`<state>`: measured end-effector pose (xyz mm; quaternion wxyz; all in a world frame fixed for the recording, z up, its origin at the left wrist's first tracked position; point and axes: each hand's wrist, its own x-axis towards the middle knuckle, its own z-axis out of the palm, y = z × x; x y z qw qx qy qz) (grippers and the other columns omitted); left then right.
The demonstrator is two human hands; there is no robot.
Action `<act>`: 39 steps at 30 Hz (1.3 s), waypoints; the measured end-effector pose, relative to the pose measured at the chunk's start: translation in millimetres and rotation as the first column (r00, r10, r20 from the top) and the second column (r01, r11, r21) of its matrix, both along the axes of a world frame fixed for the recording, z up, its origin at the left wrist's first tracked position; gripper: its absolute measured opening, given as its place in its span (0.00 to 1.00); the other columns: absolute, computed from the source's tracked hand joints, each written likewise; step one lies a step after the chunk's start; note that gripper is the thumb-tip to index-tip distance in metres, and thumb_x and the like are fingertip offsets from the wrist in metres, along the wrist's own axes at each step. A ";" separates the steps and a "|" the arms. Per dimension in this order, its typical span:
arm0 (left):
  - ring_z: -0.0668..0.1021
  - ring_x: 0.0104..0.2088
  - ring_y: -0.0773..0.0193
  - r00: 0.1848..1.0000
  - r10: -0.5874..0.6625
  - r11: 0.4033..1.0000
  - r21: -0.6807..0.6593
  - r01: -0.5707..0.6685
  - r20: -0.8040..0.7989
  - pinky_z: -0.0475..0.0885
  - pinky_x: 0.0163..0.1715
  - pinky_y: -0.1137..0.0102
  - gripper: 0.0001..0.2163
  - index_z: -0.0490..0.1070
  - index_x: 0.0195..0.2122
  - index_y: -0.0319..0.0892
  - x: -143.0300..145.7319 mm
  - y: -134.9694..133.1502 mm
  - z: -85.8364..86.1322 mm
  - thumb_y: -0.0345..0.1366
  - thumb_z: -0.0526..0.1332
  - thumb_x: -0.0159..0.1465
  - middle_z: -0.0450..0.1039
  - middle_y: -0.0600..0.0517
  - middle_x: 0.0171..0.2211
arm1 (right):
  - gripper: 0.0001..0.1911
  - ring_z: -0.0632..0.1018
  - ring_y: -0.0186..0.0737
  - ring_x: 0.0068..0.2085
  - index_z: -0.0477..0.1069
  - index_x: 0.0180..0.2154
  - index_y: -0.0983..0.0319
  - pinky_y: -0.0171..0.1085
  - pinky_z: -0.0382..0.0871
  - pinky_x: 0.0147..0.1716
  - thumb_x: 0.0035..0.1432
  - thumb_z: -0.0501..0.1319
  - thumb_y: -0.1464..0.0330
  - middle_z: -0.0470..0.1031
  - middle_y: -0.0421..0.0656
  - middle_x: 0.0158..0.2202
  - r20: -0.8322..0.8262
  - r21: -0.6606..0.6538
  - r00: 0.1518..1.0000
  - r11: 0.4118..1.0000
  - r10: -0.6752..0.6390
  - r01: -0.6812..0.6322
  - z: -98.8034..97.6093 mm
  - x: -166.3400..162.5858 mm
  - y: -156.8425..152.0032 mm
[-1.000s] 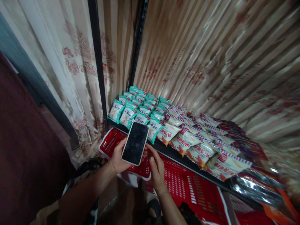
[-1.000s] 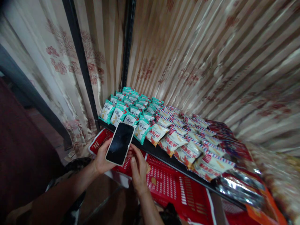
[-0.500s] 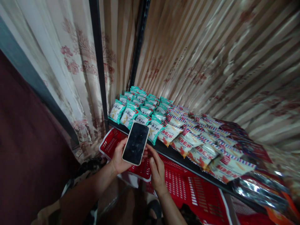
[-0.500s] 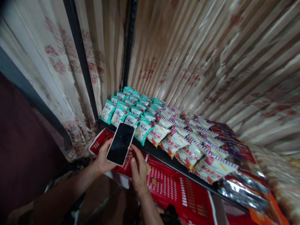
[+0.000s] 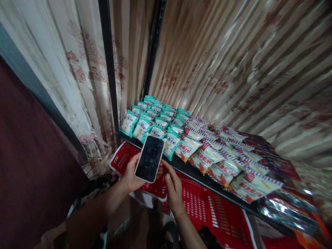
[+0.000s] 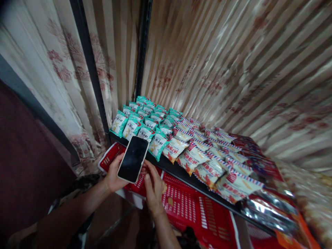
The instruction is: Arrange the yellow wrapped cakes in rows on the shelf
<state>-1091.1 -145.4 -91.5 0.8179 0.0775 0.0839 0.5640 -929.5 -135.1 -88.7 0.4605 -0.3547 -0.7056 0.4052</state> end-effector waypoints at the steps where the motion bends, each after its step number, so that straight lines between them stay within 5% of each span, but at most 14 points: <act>1: 0.76 0.44 0.48 1.000 -0.002 1.000 0.003 0.002 0.004 0.65 0.49 0.55 0.25 0.73 0.43 0.29 -0.2 0.1 -0.4 0.47 0.48 0.63 0.76 0.37 0.40 | 0.21 0.69 0.45 0.54 0.64 0.53 0.58 0.44 0.62 0.53 0.61 0.49 0.58 0.68 0.45 0.53 0.001 -0.001 1.000 1.000 -0.005 0.005 -0.6 -0.1 0.3; 39: 0.77 0.43 0.51 1.000 0.008 1.000 -0.007 -0.008 0.016 0.66 0.47 0.59 0.25 0.73 0.44 0.30 0.9 0.7 -4.5 0.48 0.48 0.63 0.77 0.39 0.39 | 0.20 0.71 0.47 0.51 0.66 0.51 0.59 0.43 0.68 0.47 0.60 0.51 0.59 0.71 0.46 0.50 -0.073 -0.036 0.997 0.999 -0.040 0.037 -0.6 -4.7 2.4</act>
